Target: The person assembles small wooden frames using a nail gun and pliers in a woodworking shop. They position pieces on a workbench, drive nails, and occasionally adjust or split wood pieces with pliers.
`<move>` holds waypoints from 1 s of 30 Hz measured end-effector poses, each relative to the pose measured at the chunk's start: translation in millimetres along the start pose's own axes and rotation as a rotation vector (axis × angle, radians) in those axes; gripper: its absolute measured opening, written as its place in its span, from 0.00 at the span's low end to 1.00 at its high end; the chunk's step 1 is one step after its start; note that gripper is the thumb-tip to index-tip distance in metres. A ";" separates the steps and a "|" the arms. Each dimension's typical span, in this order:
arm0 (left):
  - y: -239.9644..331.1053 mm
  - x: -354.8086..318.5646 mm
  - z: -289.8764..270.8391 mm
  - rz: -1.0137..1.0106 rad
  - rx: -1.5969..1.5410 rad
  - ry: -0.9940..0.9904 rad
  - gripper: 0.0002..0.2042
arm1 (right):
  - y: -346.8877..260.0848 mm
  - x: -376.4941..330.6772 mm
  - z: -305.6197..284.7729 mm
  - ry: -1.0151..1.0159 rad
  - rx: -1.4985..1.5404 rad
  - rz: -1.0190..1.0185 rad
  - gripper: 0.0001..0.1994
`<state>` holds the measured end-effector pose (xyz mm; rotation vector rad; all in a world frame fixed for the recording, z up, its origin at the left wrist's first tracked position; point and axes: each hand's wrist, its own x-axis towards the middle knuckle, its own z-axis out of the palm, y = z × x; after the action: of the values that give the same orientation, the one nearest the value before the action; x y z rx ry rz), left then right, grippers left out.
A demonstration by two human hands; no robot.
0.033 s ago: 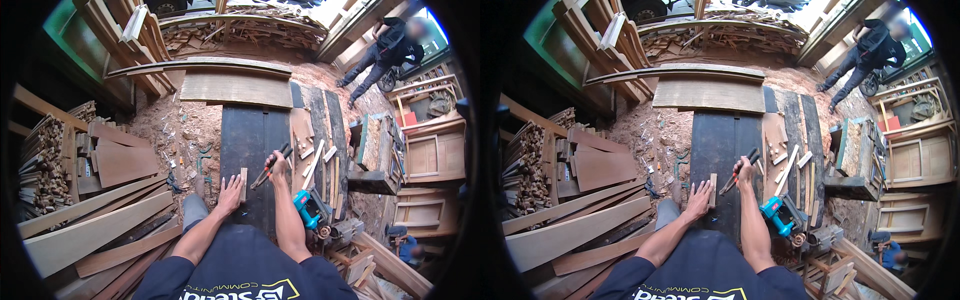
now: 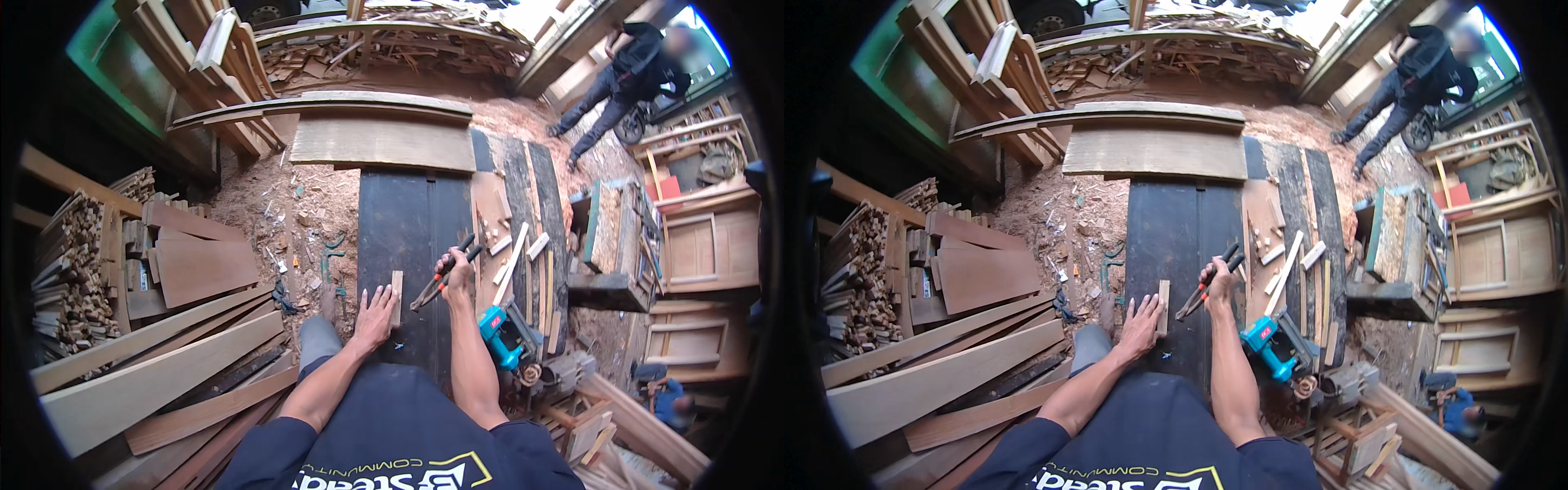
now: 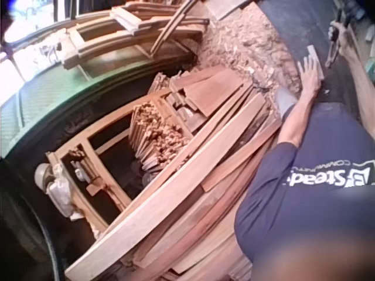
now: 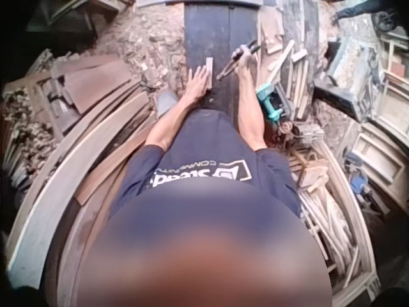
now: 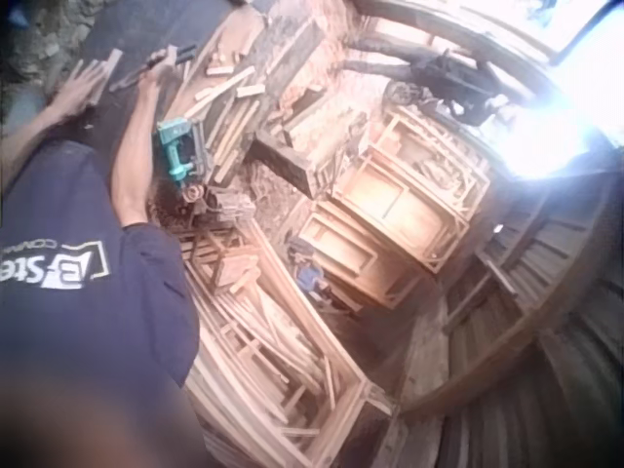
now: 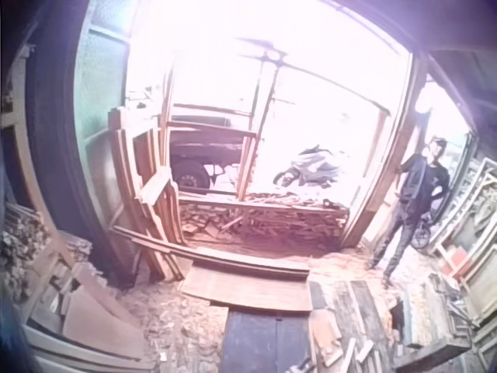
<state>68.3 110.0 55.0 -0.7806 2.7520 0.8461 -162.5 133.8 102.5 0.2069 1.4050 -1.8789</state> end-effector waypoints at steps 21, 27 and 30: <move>26.4 14.0 -5.5 0.034 -0.207 0.273 0.18 | 31.7 -172.7 -108.6 0.124 -0.195 -0.639 0.36; 33.4 30.8 1.6 0.025 -0.004 0.229 0.13 | 13.5 -199.7 -124.5 0.216 -0.571 -0.617 0.21; 31.0 31.8 4.8 0.091 0.050 0.310 0.12 | 9.9 -226.6 -144.0 0.163 -0.708 -0.637 0.18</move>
<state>24.9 120.7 56.5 -0.8461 3.0877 0.7215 -42.5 366.4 163.2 -0.5019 2.3487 -1.7045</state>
